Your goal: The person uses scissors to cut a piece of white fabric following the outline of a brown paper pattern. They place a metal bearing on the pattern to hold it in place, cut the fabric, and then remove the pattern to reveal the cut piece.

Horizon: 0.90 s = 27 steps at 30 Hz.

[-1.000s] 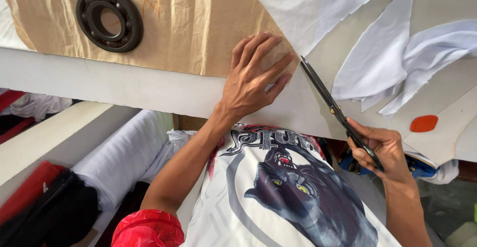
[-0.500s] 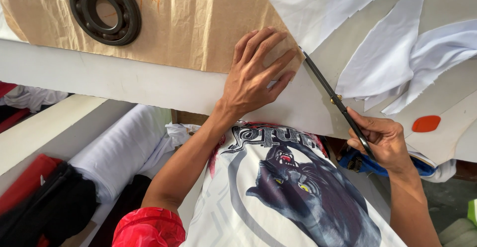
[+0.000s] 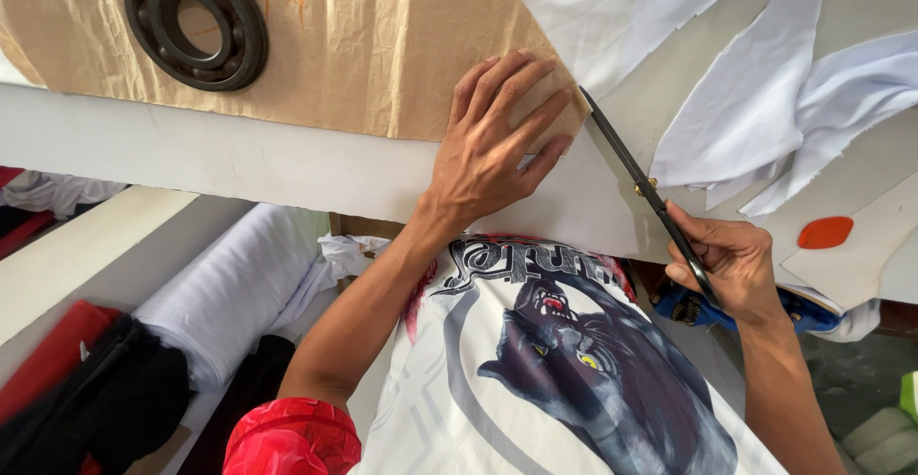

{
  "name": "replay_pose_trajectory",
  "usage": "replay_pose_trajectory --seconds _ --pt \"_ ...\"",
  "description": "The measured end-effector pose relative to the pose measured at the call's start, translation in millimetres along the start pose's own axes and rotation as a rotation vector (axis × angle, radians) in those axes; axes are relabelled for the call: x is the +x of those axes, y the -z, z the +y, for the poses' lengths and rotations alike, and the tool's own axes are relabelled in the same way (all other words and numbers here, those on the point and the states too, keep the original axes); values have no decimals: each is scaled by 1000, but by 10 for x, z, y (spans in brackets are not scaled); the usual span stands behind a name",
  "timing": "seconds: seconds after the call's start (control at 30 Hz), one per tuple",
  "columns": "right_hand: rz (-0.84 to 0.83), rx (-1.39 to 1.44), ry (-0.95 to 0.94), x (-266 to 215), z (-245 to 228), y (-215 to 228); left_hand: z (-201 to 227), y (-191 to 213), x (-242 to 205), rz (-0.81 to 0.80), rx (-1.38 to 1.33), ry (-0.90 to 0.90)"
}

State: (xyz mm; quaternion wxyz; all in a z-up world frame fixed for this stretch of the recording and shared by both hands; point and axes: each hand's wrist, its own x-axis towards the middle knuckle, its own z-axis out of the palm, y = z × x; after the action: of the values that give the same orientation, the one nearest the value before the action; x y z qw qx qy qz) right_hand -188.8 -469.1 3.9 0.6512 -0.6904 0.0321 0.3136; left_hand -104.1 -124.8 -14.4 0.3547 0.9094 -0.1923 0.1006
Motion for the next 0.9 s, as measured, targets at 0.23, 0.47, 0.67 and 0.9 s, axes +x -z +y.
replay_pose_trajectory --seconds 0.23,0.47,0.67,0.9 --pt "-21 -51 -32 60 -121 -61 -1 16 12 -23 0 19" --pt "-10 48 -3 99 -141 -105 -6 18 14 -9 -13 22" --pt "-11 162 -30 157 -100 -157 -3 48 35 -10 -6 19" --pt "-4 -136 -43 148 -134 -95 -6 47 30 -52 3 36"
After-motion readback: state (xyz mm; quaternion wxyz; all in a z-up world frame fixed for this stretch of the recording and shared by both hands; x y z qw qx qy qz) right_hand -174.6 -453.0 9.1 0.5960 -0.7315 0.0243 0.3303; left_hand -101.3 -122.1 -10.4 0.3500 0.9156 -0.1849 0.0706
